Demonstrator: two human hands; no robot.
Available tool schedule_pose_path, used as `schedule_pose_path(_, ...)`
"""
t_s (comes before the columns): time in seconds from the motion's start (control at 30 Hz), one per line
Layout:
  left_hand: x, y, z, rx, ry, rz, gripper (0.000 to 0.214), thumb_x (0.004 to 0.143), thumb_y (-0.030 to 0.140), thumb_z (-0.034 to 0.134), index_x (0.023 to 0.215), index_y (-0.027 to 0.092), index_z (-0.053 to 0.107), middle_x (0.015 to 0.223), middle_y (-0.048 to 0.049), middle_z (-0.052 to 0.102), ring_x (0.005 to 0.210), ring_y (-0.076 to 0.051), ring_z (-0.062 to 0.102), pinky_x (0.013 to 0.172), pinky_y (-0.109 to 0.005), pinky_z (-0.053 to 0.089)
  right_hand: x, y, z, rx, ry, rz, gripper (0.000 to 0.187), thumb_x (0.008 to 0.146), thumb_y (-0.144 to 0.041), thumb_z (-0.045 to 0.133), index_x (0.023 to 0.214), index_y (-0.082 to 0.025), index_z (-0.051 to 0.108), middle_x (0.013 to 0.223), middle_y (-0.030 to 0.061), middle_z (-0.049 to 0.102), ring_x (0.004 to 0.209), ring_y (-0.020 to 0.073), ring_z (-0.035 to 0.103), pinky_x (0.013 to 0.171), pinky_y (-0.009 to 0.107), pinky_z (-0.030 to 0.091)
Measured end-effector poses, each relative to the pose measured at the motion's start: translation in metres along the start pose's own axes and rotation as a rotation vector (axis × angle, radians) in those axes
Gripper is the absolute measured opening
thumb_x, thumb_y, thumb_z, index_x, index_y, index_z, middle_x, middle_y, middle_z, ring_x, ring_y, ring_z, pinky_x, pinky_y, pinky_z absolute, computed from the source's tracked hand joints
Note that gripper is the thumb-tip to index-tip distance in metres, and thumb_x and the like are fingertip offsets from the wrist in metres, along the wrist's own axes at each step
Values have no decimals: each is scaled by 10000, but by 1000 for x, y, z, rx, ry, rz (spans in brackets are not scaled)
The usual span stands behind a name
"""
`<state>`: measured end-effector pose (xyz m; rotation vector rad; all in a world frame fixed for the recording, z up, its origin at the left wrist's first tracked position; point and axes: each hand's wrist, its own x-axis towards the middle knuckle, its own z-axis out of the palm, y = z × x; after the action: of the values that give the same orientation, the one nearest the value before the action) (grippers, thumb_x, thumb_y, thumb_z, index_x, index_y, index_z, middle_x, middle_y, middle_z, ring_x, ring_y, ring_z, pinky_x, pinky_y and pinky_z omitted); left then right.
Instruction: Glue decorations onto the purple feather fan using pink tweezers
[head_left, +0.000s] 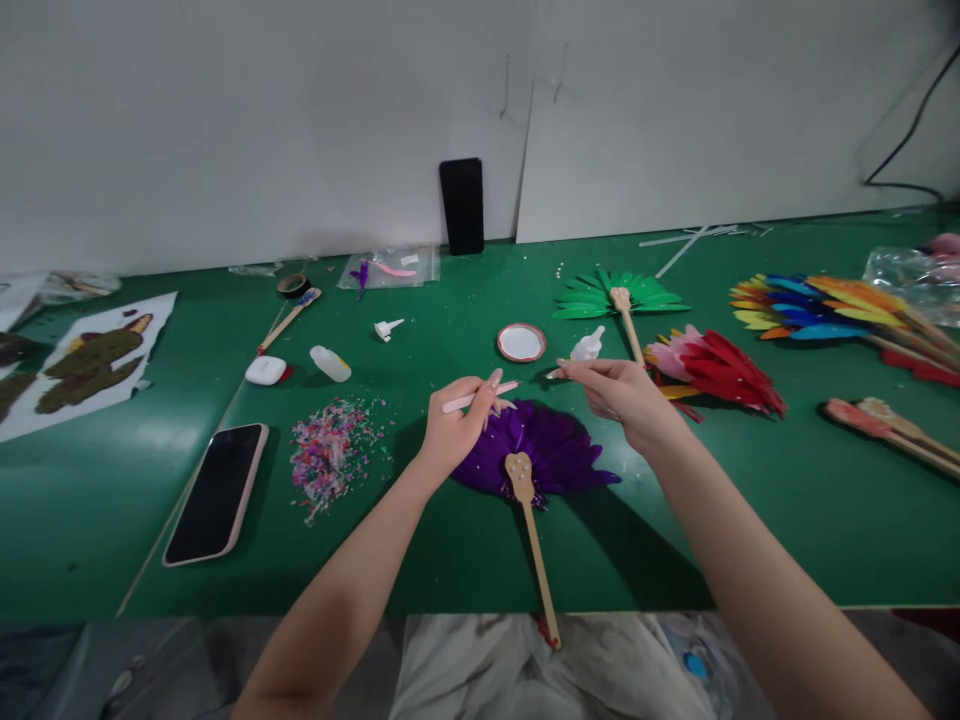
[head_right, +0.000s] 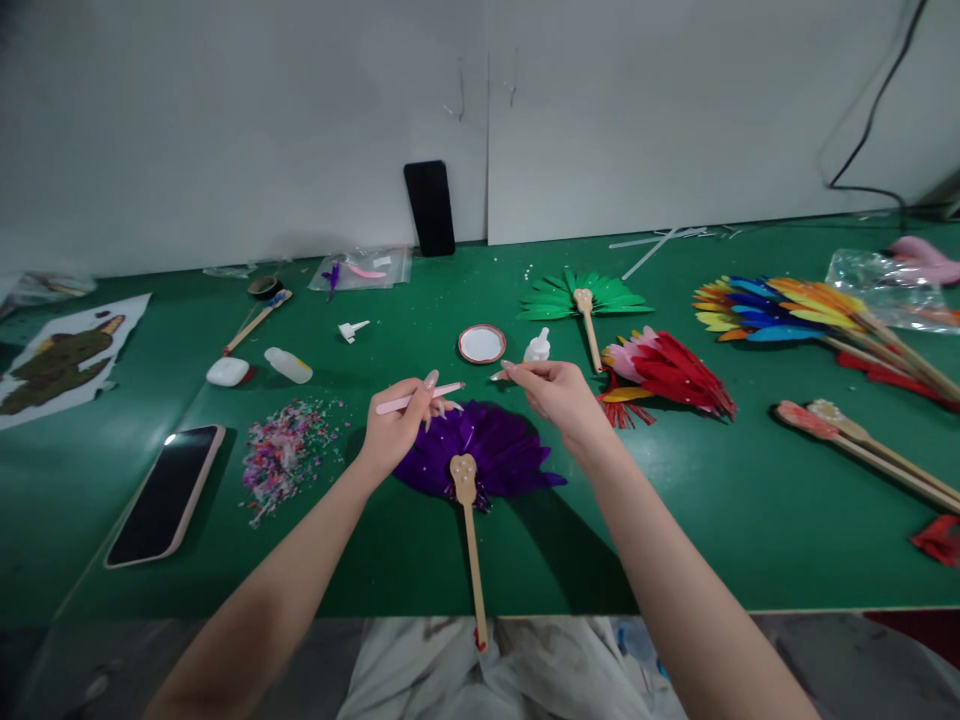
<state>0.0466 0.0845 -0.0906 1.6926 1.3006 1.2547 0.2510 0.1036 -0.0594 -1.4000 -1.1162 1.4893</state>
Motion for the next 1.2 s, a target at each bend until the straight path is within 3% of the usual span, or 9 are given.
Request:
schedule_pose_path(0.4,1,4,-2,-61,20,-53,435,898,408,498,540,170,562,535,6,583,541,-110,591,577,-228,433,-16,-19,-18,70,-13,18,378,594,-468,791,707,-125,681,352,-103,280,348,32,184,388,248,71)
schedule_pose_path(0.67,3,11,-2,-127,44,-90,461,885,446,504,512,176,522,527,5,577,498,-97,542,575,-233,446,-30,-36,-4,-30,-184,-6,373,795,-499,637,784,-131,690,369,-93,284,372,52,172,390,271,82)
schedule_pose_path(0.83,6,18,-6,-215,70,-123,490,879,450,508,473,179,469,477,14,542,495,-99,563,540,-226,438,-37,-53,-1,-26,-216,-42,333,862,-461,579,848,-144,681,369,-102,277,371,57,149,392,269,97)
schedule_pose_path(0.93,8,17,-11,-211,70,-127,488,883,442,506,476,176,470,484,15,558,442,-78,517,493,-222,408,-41,-65,0,-28,-231,-92,358,867,-443,579,640,-170,622,364,-95,271,373,58,165,399,265,152)
schedule_pose_path(1.03,9,15,-13,-240,93,-135,477,866,454,529,483,175,473,455,27,526,424,-73,510,470,-214,406,-45,-76,3,-55,-250,-155,522,858,-446,588,427,-194,436,350,-79,256,375,58,202,416,267,207)
schedule_pose_path(1.1,10,14,-13,-246,105,-149,468,850,460,552,487,172,487,441,34,503,406,-68,495,445,-205,396,-49,-82,4,-65,-258,-187,482,869,-442,572,466,-192,487,354,-81,265,376,62,210,418,262,223)
schedule_pose_path(1.2,9,14,-12,-236,93,-167,446,849,453,560,508,168,516,422,42,481,388,-64,479,438,-201,393,-54,-85,2,-112,-227,-242,318,897,-433,530,727,-193,652,371,-90,295,379,73,224,421,251,246)
